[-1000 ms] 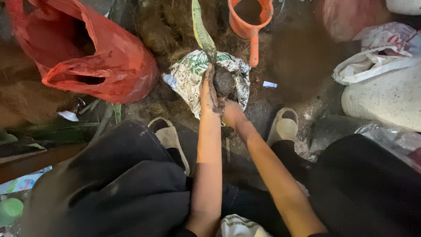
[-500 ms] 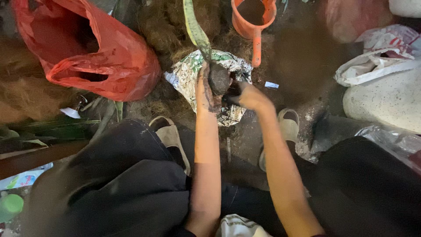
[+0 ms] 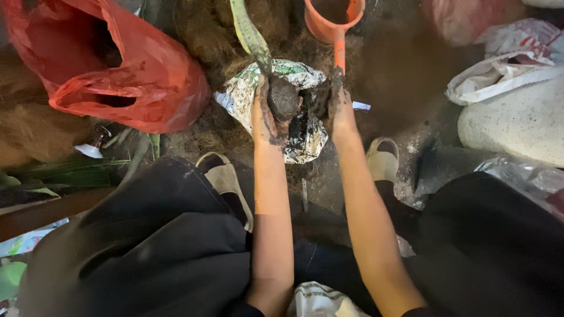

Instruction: The person sits on the floor and repeatedly kneads and shapes a dark, wet mass of material with both hands. The hands press, fold, and roll the material into a compact ball, occasionally adding small bits from the surrounding pile. The process continues without a visible final placement or destination.

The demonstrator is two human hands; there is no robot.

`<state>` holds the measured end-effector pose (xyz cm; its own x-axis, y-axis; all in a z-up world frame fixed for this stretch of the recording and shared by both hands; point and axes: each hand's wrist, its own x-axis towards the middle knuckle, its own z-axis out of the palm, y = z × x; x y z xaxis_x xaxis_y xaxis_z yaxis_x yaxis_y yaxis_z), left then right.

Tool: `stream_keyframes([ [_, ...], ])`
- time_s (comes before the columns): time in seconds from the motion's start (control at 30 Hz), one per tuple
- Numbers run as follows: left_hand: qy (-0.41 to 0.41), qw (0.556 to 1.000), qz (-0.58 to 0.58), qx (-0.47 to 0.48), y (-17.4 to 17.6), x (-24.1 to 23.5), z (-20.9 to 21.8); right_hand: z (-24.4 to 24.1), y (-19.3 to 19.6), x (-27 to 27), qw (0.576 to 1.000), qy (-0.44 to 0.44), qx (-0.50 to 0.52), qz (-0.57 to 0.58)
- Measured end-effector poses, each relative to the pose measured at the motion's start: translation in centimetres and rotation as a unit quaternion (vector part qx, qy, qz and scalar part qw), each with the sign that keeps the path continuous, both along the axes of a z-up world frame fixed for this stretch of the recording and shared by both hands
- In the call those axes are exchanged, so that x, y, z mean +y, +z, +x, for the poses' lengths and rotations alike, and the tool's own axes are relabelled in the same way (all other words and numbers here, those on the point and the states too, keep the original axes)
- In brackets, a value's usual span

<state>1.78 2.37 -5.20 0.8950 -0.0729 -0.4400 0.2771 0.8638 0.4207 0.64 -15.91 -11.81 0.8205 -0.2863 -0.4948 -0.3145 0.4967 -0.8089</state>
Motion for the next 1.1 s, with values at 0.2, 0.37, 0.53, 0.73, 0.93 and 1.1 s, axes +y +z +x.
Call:
stream_keyframes([
  [0.2,0.012,0.998,0.055,0.030,-0.9,-0.2,0.2,0.4,-1.3,1.6,0.989,-0.102,-0.070,-0.086],
  [0.37,0.028,0.996,0.080,-0.025,-1.3,-0.2,-0.1,-0.3,3.2,1.6,0.968,0.066,-0.087,-0.227],
  [0.53,0.000,0.991,0.128,0.048,-0.6,-0.5,0.1,-0.3,5.7,1.8,0.970,0.040,-0.141,-0.193],
  [0.73,-0.018,0.988,0.154,0.013,-2.0,-1.8,0.4,0.2,5.9,3.7,0.975,-0.049,-0.086,-0.200],
  [0.93,-0.002,0.987,0.150,-0.060,-4.5,-2.1,0.2,-0.8,12.5,2.3,0.848,0.185,-0.247,-0.432],
  [1.1,-0.011,0.980,0.198,0.023,-4.3,-1.3,-0.2,-0.6,17.4,2.7,0.903,0.313,-0.170,-0.240],
])
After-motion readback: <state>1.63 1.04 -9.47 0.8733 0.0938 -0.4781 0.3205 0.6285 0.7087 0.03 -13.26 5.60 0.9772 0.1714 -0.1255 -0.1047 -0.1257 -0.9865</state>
